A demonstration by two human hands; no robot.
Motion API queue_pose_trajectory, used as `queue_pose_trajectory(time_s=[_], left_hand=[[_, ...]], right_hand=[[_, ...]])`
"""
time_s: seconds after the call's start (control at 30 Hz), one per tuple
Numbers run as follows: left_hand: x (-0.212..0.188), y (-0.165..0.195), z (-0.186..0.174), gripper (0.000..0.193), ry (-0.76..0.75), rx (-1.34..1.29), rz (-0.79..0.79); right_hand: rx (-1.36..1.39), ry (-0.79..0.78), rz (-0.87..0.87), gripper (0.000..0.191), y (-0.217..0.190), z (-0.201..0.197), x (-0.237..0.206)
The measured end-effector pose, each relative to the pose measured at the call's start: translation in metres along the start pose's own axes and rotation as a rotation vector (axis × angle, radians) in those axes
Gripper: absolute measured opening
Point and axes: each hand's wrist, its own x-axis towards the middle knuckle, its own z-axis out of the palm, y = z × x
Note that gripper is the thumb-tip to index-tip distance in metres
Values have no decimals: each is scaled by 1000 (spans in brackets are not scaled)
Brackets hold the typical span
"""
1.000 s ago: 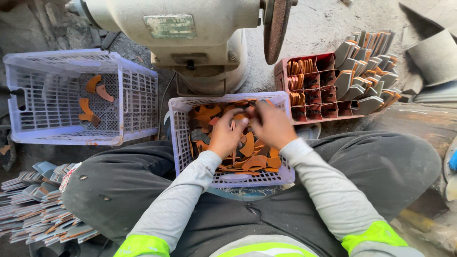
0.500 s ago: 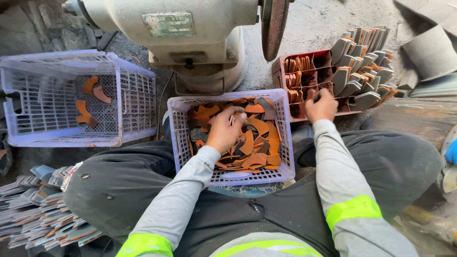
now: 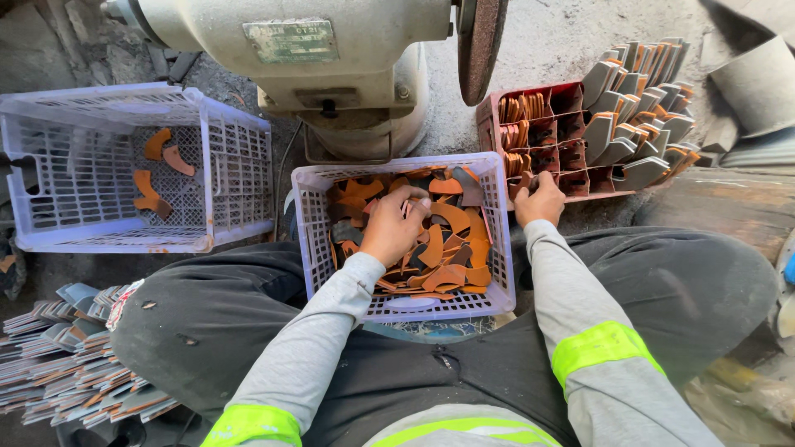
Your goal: The person sits cross-legged on the floor and sorts orange curved parts from a white basket into a red compartmentalized tray. They pick up parts, inspect them, and place them into the tray, repeating this process throughout the clip.
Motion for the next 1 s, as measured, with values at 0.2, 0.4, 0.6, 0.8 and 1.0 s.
queue_pose_trajectory(time_s=[0.2, 0.4, 0.6, 0.8, 1.0], left_hand=[[1, -5, -1, 29, 30, 65, 52], [1, -8, 0, 28, 0, 29, 12], [0, -10, -2, 27, 34, 74, 72], [5, -10, -9, 27, 64, 50, 74], [3, -7, -14, 30, 96, 97, 20]], right_hand=[[-93, -79, 134, 21, -5, 15, 0], [-99, -180, 144, 27, 8, 20, 8], [2, -146, 167, 34, 7, 23, 4], [-59, -140, 62, 33, -1, 22, 1], [-37, -153, 132, 32, 3, 25, 3]])
